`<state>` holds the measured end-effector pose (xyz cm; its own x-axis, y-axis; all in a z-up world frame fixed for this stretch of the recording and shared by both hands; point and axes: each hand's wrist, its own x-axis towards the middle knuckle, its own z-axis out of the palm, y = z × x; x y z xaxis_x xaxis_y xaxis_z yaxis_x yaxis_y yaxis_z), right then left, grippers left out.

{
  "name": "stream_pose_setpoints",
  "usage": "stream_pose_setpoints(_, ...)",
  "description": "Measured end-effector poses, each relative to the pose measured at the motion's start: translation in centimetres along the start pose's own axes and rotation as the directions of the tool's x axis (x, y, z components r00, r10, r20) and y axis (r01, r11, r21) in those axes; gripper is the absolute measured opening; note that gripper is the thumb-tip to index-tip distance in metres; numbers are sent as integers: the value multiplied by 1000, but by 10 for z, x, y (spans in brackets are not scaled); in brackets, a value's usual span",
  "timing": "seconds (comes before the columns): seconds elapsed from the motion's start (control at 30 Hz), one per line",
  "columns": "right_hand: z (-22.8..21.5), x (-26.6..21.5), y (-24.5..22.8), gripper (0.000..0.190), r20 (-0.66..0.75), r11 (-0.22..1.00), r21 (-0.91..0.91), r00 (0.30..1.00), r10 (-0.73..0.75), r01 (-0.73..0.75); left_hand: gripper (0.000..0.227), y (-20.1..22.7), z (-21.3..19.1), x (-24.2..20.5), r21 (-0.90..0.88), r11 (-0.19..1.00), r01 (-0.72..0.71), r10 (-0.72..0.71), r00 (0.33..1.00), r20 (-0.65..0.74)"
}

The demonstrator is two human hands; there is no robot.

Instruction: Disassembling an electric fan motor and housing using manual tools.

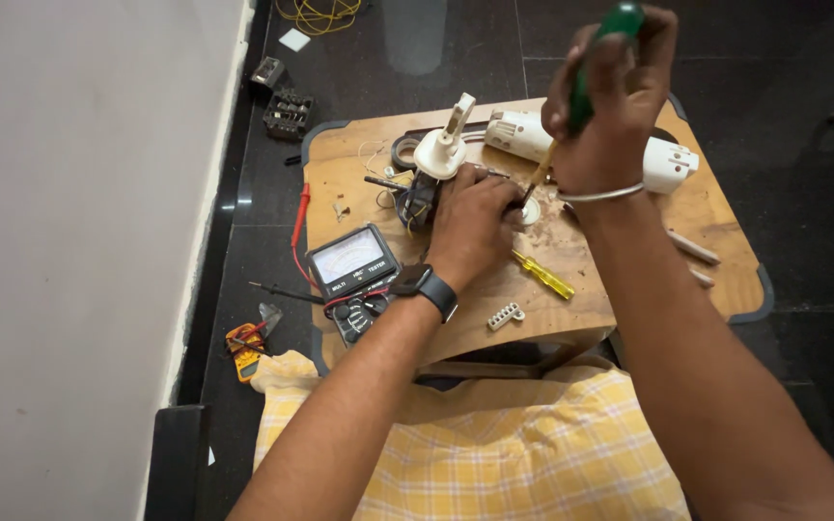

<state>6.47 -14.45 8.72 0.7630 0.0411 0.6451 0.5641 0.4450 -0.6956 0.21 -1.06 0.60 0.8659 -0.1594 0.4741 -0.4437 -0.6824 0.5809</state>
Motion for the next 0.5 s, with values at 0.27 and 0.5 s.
stream_pose_setpoints(0.27, -8, -4, 0, 62, 9, 979, 53, 980, 199, -199, 19, 2, -7, 1, -30, 1000, 9, -8, 1000, 29)
stream_pose_setpoints(0.5, 17, -7, -13, 41, 30, 990, 137, 999, 30, -34, 20, 4, -8, 1, -17, 999, 47, -46, 998, 53)
